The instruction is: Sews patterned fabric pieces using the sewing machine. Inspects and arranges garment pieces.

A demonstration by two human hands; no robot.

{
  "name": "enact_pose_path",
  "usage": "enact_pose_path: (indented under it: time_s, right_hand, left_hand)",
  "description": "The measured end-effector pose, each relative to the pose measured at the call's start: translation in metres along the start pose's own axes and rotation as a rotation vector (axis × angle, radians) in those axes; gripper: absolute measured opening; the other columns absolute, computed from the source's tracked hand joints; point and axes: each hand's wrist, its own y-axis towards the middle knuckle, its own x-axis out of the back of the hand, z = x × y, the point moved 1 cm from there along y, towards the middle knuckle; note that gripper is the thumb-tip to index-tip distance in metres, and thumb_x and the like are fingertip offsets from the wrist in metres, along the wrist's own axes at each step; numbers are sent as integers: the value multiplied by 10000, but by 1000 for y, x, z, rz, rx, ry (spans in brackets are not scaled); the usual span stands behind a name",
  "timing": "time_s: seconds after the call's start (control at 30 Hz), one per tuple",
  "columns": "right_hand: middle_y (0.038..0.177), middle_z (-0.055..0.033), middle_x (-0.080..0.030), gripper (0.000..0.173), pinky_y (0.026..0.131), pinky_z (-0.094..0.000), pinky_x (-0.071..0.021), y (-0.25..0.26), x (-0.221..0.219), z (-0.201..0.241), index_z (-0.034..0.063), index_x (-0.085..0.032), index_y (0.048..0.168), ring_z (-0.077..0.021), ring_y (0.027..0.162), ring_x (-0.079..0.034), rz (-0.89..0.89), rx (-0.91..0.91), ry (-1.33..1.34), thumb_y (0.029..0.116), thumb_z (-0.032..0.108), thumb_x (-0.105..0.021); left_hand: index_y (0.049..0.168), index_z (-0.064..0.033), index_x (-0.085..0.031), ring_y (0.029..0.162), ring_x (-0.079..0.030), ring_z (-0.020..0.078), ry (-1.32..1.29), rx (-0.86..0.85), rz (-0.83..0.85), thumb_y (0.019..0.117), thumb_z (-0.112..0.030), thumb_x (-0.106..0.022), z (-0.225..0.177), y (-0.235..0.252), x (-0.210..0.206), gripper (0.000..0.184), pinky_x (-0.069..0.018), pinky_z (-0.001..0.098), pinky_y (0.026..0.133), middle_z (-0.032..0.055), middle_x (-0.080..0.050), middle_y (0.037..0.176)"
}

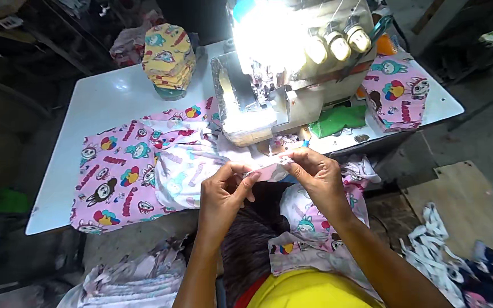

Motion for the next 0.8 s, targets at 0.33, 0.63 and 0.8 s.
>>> enact_pose_path:
  time_s: [0.33,0.63,0.8]
  right_hand:
    - [941,17,-693,75,807,-222,-564,-3,3,-7,97,-700,1026,-40,864,-655,27,-199,379,989,89,-636]
    - [1170,-28,-692,273,962,-273,-532,-8,22,-9,30,-697,1156,-76,1117,-633,192,150,-219,1020,249,-607]
    - [951,-42,-747,254,870,-314,-555,-29,13,-15,73,-753,1087,-137,913,-696,435,342,-420,1000,291,-656]
  left_hand:
    - [1028,-94,-719,582,-657,6,69,-60,-118,988,-169,-676,-1,-4,10,96,-543,153,494,-80,-727,777]
    - [1047,-34,-742,658,-639,4,417,-244,31,1061,-185,-540,1,-27,10,252,-524,146,621,5,-720,809]
    - [1085,-84,-738,879,-725,90,434,-417,144,1088,-242,-506,-3,-38,-6,281,-579,247,791,44,-769,996]
